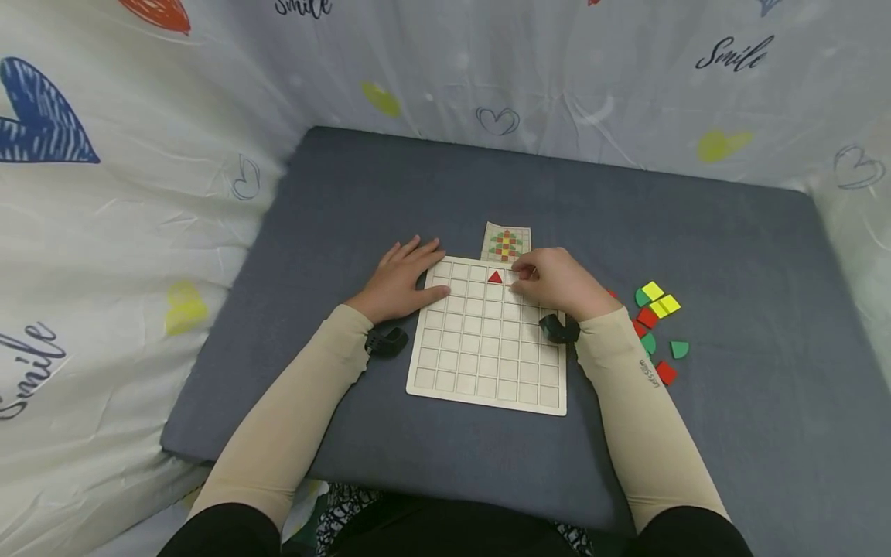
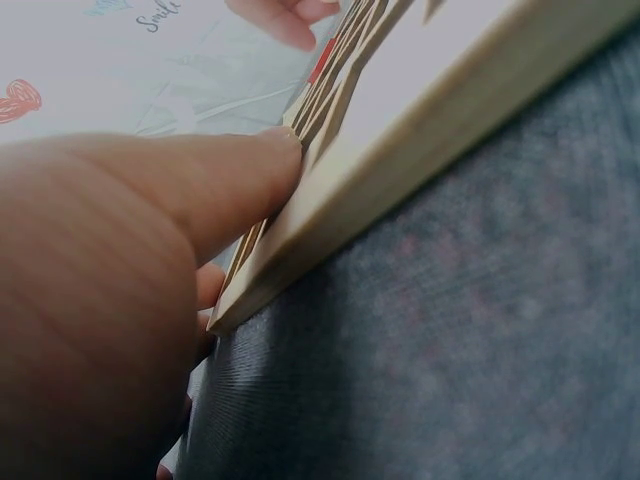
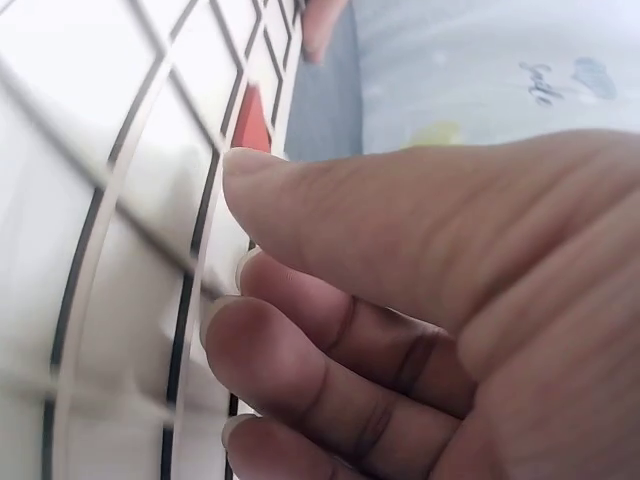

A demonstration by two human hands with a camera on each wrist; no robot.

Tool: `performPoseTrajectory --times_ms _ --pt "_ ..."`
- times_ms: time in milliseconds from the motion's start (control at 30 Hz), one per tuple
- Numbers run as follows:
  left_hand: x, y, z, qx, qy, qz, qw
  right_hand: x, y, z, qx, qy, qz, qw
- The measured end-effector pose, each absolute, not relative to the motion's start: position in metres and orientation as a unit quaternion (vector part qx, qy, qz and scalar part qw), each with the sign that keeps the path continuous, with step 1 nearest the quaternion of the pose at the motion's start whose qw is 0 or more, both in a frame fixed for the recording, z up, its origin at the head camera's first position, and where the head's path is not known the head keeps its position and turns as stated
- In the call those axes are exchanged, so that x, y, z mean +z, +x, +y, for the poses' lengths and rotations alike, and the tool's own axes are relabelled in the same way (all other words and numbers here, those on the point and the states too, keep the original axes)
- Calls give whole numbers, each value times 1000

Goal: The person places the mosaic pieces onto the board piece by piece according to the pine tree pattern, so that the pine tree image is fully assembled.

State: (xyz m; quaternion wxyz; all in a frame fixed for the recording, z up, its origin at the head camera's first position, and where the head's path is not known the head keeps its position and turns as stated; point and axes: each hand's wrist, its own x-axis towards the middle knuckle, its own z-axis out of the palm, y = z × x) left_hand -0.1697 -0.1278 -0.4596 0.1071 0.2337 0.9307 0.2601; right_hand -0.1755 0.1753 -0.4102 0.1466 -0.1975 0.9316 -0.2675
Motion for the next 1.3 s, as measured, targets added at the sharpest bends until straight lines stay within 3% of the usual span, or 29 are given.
performPoseTrajectory --times_ms 500,1300 --pt "-459 -172 -128 255 235 931 111 -411 -157 214 -224 -168 952 125" --pt "-461 -169 -127 258 234 931 106 -409 -159 261 -208 -121 963 120"
